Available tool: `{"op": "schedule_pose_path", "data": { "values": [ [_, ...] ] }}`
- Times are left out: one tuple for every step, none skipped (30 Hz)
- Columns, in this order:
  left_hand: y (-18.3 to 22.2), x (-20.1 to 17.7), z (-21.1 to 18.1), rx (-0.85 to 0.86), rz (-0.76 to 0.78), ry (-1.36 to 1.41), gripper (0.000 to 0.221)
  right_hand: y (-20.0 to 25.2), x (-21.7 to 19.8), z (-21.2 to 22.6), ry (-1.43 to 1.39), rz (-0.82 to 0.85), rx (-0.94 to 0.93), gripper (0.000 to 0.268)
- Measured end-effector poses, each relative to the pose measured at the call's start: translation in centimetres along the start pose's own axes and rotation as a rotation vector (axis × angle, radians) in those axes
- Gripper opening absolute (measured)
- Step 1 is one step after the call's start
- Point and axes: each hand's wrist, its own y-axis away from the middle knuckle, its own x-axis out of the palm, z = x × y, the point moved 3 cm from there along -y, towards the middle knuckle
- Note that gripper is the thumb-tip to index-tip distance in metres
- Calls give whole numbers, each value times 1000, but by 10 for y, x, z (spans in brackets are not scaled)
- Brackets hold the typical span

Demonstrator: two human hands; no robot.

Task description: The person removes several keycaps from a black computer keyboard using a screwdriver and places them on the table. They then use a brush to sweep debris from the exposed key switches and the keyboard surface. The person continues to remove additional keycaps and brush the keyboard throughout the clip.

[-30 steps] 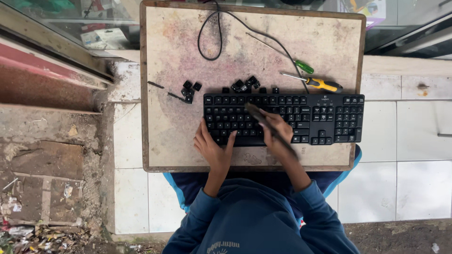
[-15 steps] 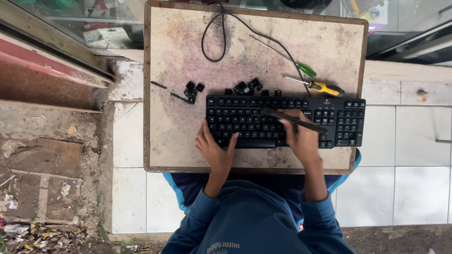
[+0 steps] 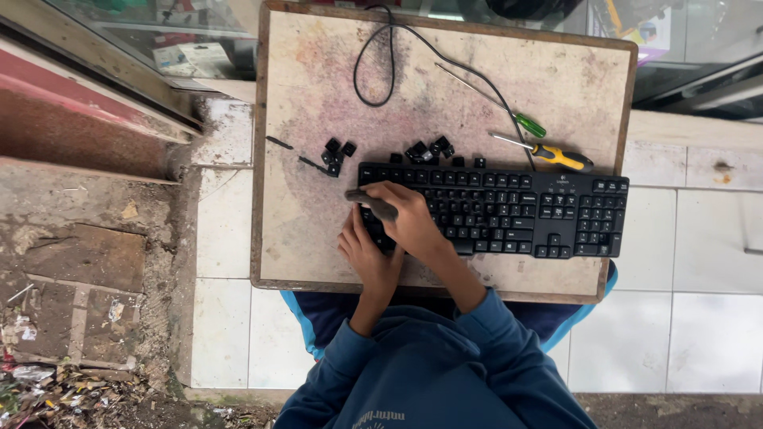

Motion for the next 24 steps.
{"op": "schedule_pose_path", "data": {
  "values": [
    [1, 0, 1, 2, -7, -3, 88, 6, 6, -15, -4, -1, -7, 13],
    [1, 0, 2, 8, -11, 7, 89, 11, 10, -34, -109, -39, 66, 11],
    [2, 2, 2, 17, -10, 20, 89, 17, 14, -53, -211, -80, 142, 10],
    [0, -1, 1, 22, -13, 21, 89, 21, 7, -56, -211, -83, 137, 10],
    [-1, -2, -1, 12, -3, 30, 89, 26, -1, -60, -168, -79, 148, 15],
    [-2, -2, -2, 2, 7, 40, 88, 31, -9, -65, -124, -74, 159, 21],
    [-2, -3, -2, -4, 8, 41, 88, 16, -26, -37, -123, -69, 162, 21],
    [-3, -3, -3, -4, 9, 33, 88, 1, -38, -8, 46, 75, 96, 13],
    [-3, -4, -3, -3, 11, 24, 88, -14, -50, 21, 214, 217, 28, 8],
    [-2, -1, -2, -6, 14, 24, 88, -5, -43, 7, 214, 220, 32, 8],
    [-1, 1, 1, -8, 11, 22, 89, 5, -35, -6, 334, 259, -10, 10],
    [0, 3, 2, -9, 8, 20, 90, 14, -26, -18, 454, 298, -51, 16],
    [0, 3, 2, -7, 8, 20, 90, 17, -20, -26, 454, 296, -52, 16],
    [1, 2, 1, -2, 12, 17, 88, 20, -15, -33, 410, 257, -63, 14],
    [1, 1, 1, -3, 9, 11, 87, 22, -9, -39, 361, 224, -79, 14],
    [1, 0, 1, -6, 4, 7, 87, 21, -10, -38, 356, 227, -83, 14],
    [1, 1, 1, -13, 11, 26, 88, 21, -13, -38, 343, 165, -55, 15],
    [0, 1, 1, -20, 17, 45, 88, 21, -15, -38, 329, 103, -27, 18],
    [-1, 2, 1, -22, 9, 43, 88, 20, -18, -31, 326, 105, -34, 18],
    [-2, 3, 1, -21, 3, 38, 88, 20, -20, -25, 370, 146, -36, 16],
    [1, 3, 2, -23, 9, 32, 88, 24, -23, -17, 415, 186, -25, 14],
    [2, 1, 1, -27, 13, 30, 88, 26, -15, -23, 413, 189, -21, 14],
    [1, 0, 0, -25, 9, 20, 86, 27, -11, -29, 380, 124, -5, 16],
    [-1, -1, -1, -24, 6, 9, 85, 28, -7, -35, 347, 59, 10, 19]
  ]
}}
